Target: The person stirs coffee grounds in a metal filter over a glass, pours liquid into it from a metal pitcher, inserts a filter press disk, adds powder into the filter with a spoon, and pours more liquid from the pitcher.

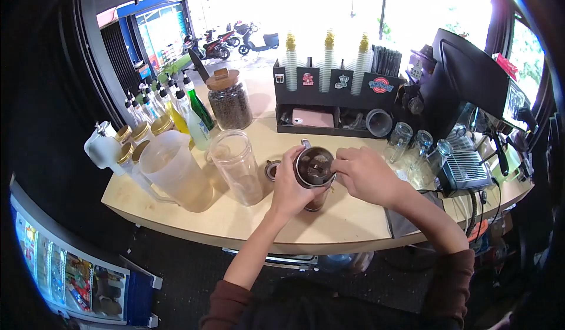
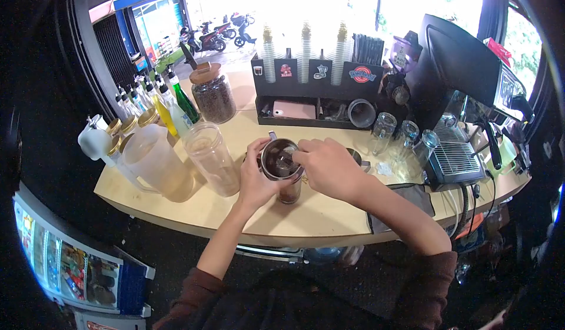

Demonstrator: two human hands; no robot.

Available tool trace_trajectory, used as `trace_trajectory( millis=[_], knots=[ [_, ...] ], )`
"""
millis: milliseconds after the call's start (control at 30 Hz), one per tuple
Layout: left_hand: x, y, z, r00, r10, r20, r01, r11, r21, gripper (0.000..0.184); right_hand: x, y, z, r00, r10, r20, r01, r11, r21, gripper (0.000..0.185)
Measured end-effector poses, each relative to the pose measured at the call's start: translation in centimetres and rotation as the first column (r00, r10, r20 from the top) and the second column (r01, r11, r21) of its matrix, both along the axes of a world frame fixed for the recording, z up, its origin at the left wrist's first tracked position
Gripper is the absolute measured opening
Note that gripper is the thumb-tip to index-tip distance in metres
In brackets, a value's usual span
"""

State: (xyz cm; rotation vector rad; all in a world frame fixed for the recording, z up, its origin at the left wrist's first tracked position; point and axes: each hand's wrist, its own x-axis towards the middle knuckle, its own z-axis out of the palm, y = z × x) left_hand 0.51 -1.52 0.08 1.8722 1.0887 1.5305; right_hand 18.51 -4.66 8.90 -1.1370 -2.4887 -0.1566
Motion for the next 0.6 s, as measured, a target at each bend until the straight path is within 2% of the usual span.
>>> trace_trajectory(
  millis=[67, 100, 133, 167, 267, 333, 467, 600],
  knots=[
    [-0.3, 0.3, -0.2, 0.996, -0.094, 0.007, 0.094, 0.995, -0.015, 0.085, -0.2, -0.2, 0.0, 0.999, 0.009, 0.04, -0.011, 0.999, 0.04, 0.011],
    [-0.6, 0.5, -0.3, 0.995, -0.099, 0.005, 0.099, 0.995, -0.017, 0.085, -0.2, -0.1, -0.2, 0.999, 0.001, 0.032, -0.006, 0.991, 0.135, 0.011],
    [-0.9, 0.8, -0.4, 0.994, -0.089, -0.07, 0.091, 0.995, 0.028, 0.086, -0.2, 0.0, -0.4, 1.0, -0.007, 0.023, 0.001, 0.973, 0.23, 0.012],
    [-1.2, 0.9, -0.4, 0.987, -0.075, -0.144, 0.086, 0.994, 0.073, 0.087, -0.1, 0.0, -0.7, 1.0, -0.012, 0.021, 0.007, 0.973, 0.23, 0.012],
    [-1.6, 1.2, -0.2, 0.975, -0.136, -0.175, 0.149, 0.987, 0.067, 0.086, -0.2, -0.3, -1.2, 0.998, 0.043, 0.045, -0.049, 0.989, 0.139, 0.013],
    [-1.7, 1.1, -0.2, 0.97, -0.129, -0.207, 0.145, 0.987, 0.065, 0.087, -0.5, -0.5, -0.9, 0.995, -0.038, 0.088, 0.014, 0.966, 0.257, 0.015],
    [-1.9, 1.0, -0.1, 0.957, -0.135, -0.258, 0.157, 0.985, 0.066, 0.087, -0.8, -0.6, -1.5, 1.0, 0.01, 0.019, -0.014, 0.974, 0.225, 0.015],
    [-1.6, 0.9, -0.5, 0.957, -0.121, -0.262, 0.149, 0.985, 0.088, 0.087, -1.0, -0.9, -1.7, 0.995, -0.029, 0.091, 0.006, 0.969, 0.248, 0.016]
  ],
)
